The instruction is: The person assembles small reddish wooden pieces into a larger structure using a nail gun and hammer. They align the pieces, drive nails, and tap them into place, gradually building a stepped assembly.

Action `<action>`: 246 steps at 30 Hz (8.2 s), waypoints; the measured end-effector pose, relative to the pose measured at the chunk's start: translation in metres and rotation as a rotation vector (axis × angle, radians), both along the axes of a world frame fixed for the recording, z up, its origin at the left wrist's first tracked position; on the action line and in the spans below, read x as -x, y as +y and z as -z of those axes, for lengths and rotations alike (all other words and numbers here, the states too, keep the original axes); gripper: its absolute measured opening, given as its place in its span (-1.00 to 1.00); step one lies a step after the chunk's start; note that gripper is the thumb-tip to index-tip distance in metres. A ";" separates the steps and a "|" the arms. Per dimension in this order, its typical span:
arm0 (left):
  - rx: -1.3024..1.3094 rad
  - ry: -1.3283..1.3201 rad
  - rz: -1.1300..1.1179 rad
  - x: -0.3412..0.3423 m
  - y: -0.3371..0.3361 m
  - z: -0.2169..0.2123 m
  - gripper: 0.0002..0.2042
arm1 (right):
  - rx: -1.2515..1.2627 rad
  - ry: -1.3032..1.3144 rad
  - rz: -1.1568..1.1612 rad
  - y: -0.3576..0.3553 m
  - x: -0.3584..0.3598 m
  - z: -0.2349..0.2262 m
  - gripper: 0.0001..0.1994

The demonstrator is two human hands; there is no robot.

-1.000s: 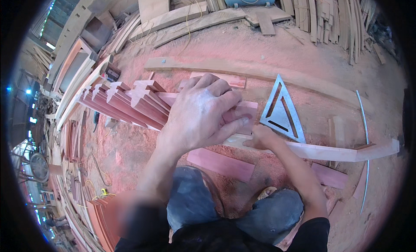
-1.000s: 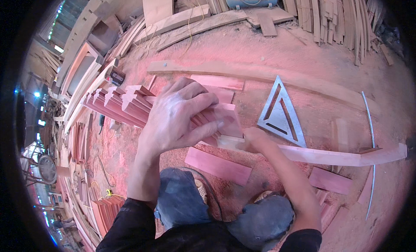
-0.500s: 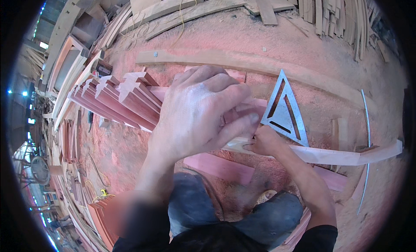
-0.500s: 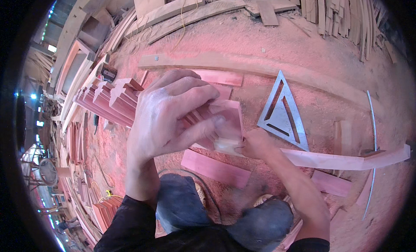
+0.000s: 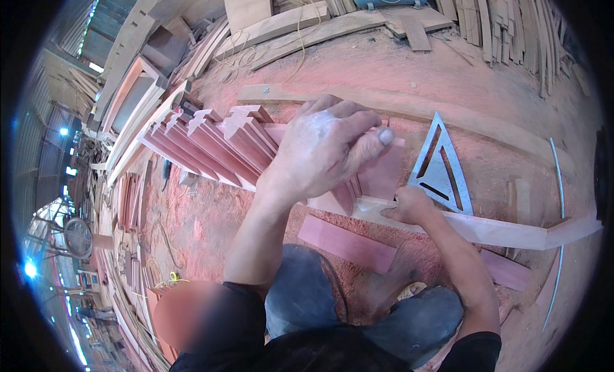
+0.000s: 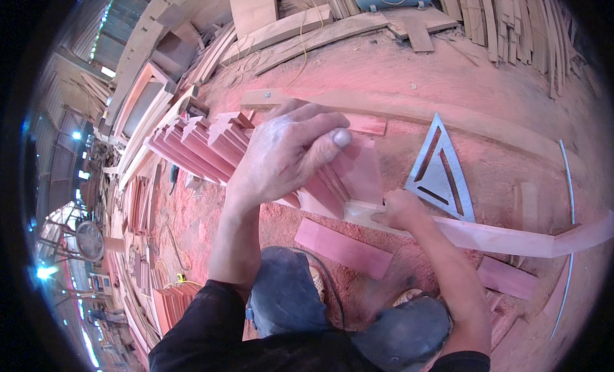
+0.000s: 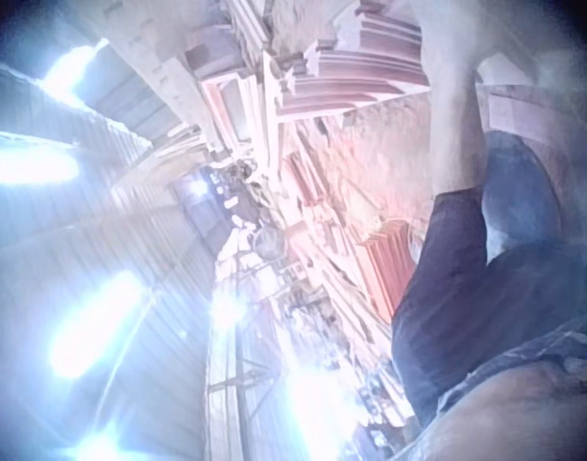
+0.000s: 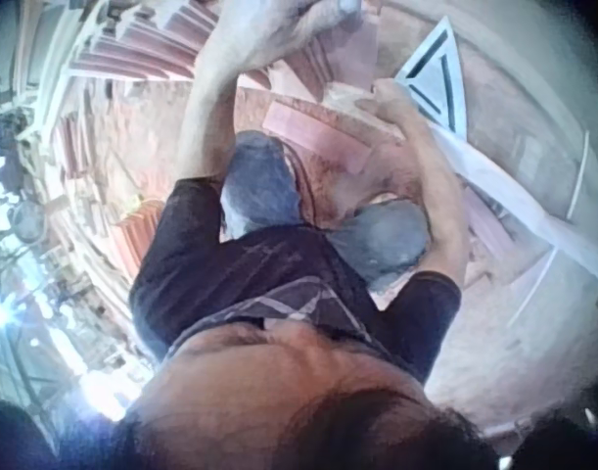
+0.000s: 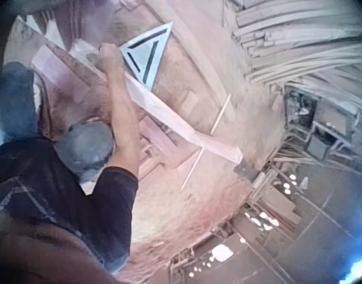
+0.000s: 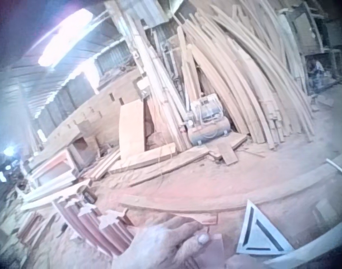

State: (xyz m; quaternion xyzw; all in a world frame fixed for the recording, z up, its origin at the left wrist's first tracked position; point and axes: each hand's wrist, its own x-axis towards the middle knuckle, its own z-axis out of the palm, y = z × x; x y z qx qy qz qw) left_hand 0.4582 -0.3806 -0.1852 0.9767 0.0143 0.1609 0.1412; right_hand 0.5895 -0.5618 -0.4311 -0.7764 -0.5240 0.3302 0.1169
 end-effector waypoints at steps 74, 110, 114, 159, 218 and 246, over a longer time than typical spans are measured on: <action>0.231 -0.884 -0.372 0.197 0.003 0.037 -0.43 | -0.475 -0.025 0.019 -0.023 0.044 0.001 -0.43; 0.348 0.521 -1.335 0.522 -0.195 0.351 -0.45 | -0.442 -0.018 0.086 -0.049 0.009 0.081 -0.46; 0.468 0.241 -1.153 0.511 -0.142 0.351 -0.64 | -0.450 -0.210 0.029 -0.052 0.001 0.090 -0.40; -0.042 0.051 0.102 0.059 -0.046 -0.001 -0.65 | -0.354 -0.139 0.067 -0.024 0.032 0.057 -0.46; 0.613 1.638 0.166 -0.037 0.075 0.286 -0.02 | -0.117 0.051 0.124 -0.029 0.039 0.023 -0.64; 0.366 1.526 0.098 -0.065 0.024 0.291 -0.17 | -0.207 0.022 0.035 -0.031 0.038 0.016 -0.73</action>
